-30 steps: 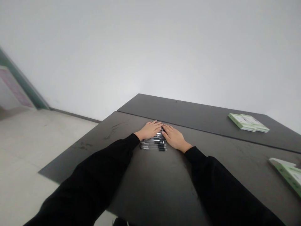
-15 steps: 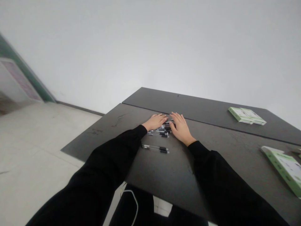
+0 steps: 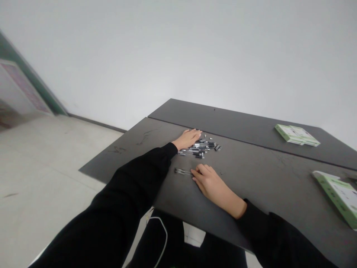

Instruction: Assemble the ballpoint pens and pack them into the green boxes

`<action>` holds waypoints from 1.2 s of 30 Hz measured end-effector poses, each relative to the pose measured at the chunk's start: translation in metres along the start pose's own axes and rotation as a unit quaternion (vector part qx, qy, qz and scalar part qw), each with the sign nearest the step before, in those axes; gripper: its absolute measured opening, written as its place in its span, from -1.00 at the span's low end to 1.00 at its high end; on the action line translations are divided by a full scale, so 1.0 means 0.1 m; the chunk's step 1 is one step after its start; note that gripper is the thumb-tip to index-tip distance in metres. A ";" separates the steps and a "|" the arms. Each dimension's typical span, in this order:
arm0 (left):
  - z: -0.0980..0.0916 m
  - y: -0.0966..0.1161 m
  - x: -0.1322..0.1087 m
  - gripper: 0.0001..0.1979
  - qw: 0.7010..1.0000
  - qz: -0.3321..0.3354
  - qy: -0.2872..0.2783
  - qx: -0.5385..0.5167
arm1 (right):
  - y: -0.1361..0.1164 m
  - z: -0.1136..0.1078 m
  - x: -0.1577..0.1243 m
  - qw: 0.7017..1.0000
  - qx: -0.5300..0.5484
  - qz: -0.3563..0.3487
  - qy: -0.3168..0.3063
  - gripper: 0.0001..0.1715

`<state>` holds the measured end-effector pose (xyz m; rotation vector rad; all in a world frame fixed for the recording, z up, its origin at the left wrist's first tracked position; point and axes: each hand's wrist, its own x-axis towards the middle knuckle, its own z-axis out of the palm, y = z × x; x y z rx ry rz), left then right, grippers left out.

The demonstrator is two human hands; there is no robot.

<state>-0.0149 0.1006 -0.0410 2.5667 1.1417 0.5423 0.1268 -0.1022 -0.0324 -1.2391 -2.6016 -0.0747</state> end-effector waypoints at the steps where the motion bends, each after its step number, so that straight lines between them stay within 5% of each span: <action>1: -0.02 -0.02 -0.01 -0.43 1.000 -0.001 0.027 -0.010 | 0.07 0.00 -0.04 1.000 -0.009 0.009 0.007 -0.66; 5: -0.18 -0.14 -0.07 -0.51 0.985 -0.028 0.167 -0.039 | 0.46 -0.01 -0.21 0.996 -0.058 0.060 0.034 -0.69; 8: -0.31 -0.19 -0.13 -0.55 0.979 -0.047 0.198 -0.029 | 0.72 -0.05 -0.27 0.989 -0.115 0.097 0.014 -0.70; 14: -0.36 0.22 -0.37 -0.66 0.991 0.010 0.134 -0.016 | 0.83 -0.17 -0.26 0.977 -0.169 0.127 -0.028 -0.69; 18: -0.16 0.62 -0.68 -0.45 0.998 0.049 0.012 0.047 | 0.76 -0.20 -0.27 0.972 -0.182 0.147 -0.031 -0.67; 22: 0.07 0.79 -0.91 -0.33 0.987 0.083 -0.072 0.118 | 0.72 -0.22 -0.27 0.970 -0.191 0.150 -0.011 -0.69; 26: 0.08 0.76 -0.91 -0.33 0.987 0.084 -0.044 0.126 | 0.82 -0.34 -0.32 0.976 -0.164 0.134 0.059 -0.70; 31: -0.14 0.81 -0.82 -0.47 0.990 0.048 0.133 0.016 | 1.01 -0.55 -0.38 0.990 -0.037 0.096 0.098 -0.72; 33: -0.19 0.88 -0.82 -0.57 0.988 0.060 0.134 -0.048 | 0.96 -0.58 -0.33 0.992 0.000 0.059 0.109 -0.73; 36: -0.17 0.98 -0.84 -0.68 0.989 0.083 0.054 -0.113 | 0.79 -0.60 -0.16 0.994 0.028 -0.012 0.103 -0.70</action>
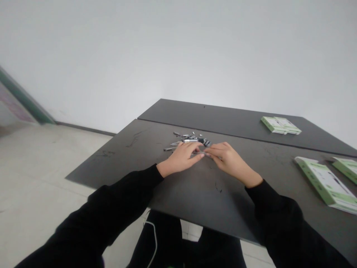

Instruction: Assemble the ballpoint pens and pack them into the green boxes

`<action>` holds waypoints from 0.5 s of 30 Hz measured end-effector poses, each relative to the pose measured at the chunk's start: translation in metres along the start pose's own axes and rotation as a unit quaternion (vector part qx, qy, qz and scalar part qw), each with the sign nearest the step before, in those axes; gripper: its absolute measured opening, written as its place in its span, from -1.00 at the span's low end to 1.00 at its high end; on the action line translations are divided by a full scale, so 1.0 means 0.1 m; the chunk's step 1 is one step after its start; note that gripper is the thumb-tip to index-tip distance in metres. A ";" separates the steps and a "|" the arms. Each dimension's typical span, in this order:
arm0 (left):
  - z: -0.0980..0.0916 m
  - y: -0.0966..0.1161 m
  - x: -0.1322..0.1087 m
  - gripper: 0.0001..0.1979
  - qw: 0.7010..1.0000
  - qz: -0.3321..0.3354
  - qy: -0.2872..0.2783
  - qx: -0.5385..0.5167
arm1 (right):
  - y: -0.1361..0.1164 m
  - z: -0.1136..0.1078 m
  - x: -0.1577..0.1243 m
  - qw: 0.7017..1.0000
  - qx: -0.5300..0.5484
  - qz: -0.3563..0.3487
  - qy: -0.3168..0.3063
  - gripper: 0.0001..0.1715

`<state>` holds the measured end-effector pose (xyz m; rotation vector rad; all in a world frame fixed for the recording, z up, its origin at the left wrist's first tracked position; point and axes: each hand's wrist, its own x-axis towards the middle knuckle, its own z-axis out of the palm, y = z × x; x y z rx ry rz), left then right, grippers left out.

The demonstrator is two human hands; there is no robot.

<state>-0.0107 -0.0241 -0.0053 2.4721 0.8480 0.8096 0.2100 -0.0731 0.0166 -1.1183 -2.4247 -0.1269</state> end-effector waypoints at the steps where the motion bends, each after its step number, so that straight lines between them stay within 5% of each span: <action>1: 0.02 0.01 0.00 -0.71 0.999 -0.010 -0.025 -0.022 | -0.04 0.01 0.07 1.000 0.004 -0.019 -0.011 -0.69; 4: 0.04 -0.06 0.01 -0.77 0.993 -0.045 -0.040 -0.099 | -0.01 0.01 0.28 1.000 0.011 -0.015 -0.023 -0.73; 10: -0.09 -0.41 0.11 -0.71 0.961 -0.126 0.027 -0.246 | 0.55 0.22 0.54 0.991 -0.006 0.135 -0.025 -0.74; 15: -0.11 -0.47 0.13 -0.76 0.935 -0.175 0.079 -0.297 | 0.73 0.51 0.54 0.988 -0.045 0.134 -0.067 -0.75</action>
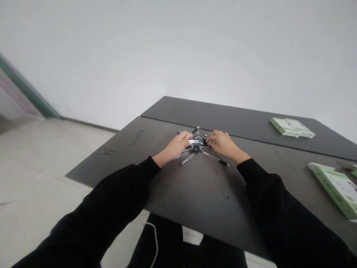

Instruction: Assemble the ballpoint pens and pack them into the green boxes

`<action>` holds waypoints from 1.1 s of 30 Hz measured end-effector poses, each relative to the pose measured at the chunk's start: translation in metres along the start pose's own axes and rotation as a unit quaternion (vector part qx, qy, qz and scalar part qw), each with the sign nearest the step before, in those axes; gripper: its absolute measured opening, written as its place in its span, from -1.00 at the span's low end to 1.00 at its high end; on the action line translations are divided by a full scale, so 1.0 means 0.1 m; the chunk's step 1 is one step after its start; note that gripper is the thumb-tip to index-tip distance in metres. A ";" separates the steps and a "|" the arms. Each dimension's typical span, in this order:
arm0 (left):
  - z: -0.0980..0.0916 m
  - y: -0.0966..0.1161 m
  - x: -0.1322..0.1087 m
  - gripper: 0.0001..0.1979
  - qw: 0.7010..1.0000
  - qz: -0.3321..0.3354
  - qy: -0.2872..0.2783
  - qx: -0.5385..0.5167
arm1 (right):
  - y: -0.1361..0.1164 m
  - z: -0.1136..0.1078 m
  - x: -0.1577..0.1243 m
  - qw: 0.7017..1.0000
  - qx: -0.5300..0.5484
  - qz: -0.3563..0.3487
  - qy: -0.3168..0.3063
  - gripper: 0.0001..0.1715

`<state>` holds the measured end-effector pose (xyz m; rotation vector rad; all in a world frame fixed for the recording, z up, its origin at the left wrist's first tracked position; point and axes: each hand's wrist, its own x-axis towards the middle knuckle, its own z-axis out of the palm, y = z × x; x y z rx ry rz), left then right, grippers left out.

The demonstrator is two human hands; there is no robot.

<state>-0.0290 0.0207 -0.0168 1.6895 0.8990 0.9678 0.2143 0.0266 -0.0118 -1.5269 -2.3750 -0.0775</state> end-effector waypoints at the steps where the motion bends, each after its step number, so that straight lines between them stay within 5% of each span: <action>1: 0.01 0.01 -0.01 -0.79 1.000 0.005 0.008 0.010 | 0.00 0.04 0.00 1.000 -0.009 -0.001 0.002 -0.77; 12: -0.02 -0.01 0.02 -0.95 0.996 -0.021 0.069 0.053 | 0.00 0.17 -0.04 0.995 -0.069 -0.076 0.014 -0.73; 16: -0.04 -0.01 0.01 -0.81 0.995 -0.002 0.068 0.076 | -0.03 -0.08 -0.07 0.994 -0.073 -0.049 0.070 -0.74; 21: -0.01 0.06 -0.01 -0.71 0.998 0.043 -0.005 0.051 | -0.20 -0.48 -0.19 0.986 -0.078 -0.069 0.131 -0.74; 30: 0.20 0.09 -0.13 -0.65 0.978 -0.042 -0.077 -0.187 | -0.35 -0.52 -0.44 0.980 -0.110 -0.084 0.142 -0.73; 33: 0.27 0.10 -0.12 -0.73 0.953 -0.061 -0.077 -0.287 | -0.36 -0.57 -0.50 0.971 -0.073 -0.010 0.226 -0.81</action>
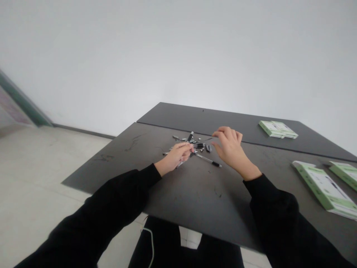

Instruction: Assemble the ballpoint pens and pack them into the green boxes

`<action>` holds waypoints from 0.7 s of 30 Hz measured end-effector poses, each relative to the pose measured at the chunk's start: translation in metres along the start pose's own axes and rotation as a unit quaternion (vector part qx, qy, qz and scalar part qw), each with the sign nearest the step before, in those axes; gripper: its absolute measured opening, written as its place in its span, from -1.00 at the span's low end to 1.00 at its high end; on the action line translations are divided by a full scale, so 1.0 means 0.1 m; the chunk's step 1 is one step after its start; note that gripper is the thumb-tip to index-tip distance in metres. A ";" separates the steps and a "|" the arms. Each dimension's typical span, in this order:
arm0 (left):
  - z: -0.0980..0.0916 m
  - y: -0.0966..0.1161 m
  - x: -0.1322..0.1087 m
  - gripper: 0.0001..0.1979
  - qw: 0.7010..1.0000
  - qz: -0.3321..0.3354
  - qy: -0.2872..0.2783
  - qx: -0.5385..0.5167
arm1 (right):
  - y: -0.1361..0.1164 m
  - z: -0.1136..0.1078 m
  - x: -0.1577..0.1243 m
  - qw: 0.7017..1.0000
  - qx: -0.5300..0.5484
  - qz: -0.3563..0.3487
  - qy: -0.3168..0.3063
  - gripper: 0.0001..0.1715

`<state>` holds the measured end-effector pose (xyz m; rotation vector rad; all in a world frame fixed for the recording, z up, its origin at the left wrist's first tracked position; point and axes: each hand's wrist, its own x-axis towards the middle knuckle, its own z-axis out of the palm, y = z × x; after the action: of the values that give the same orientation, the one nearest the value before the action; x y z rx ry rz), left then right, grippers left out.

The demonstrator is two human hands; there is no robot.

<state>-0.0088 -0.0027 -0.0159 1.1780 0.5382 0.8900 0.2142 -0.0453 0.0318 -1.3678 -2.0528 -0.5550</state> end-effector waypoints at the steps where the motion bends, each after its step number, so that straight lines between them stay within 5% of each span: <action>1: 0.02 0.00 0.01 -0.74 0.999 -0.008 -0.003 -0.038 | -0.01 -0.02 -0.01 0.998 0.023 0.047 0.041 -0.77; 4: 0.13 -0.01 0.04 -0.78 0.993 -0.026 -0.020 -0.114 | -0.07 -0.06 -0.03 0.955 0.211 0.197 0.074 -0.58; 7: 0.28 -0.08 0.02 -0.80 0.992 -0.028 -0.062 -0.104 | -0.16 -0.03 -0.05 0.834 0.475 0.277 -0.053 -0.41; 9: 0.37 -0.13 -0.01 -0.79 0.993 -0.026 -0.095 -0.072 | -0.19 -0.01 -0.06 0.774 0.556 0.289 -0.091 -0.40; 16: 0.38 -0.16 -0.11 -0.59 0.984 -0.035 -0.176 0.019 | -0.02 -0.23 -0.03 0.766 0.556 0.300 0.123 -0.47; 21: 0.34 -0.14 -0.13 -0.57 0.975 -0.074 -0.208 0.005 | -0.04 -0.38 -0.02 0.780 0.540 0.274 0.158 -0.44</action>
<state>0.0145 -0.0343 -0.0190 1.2737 0.2836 0.4936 0.2204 -0.0724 0.0580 -0.9347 -1.1784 0.5718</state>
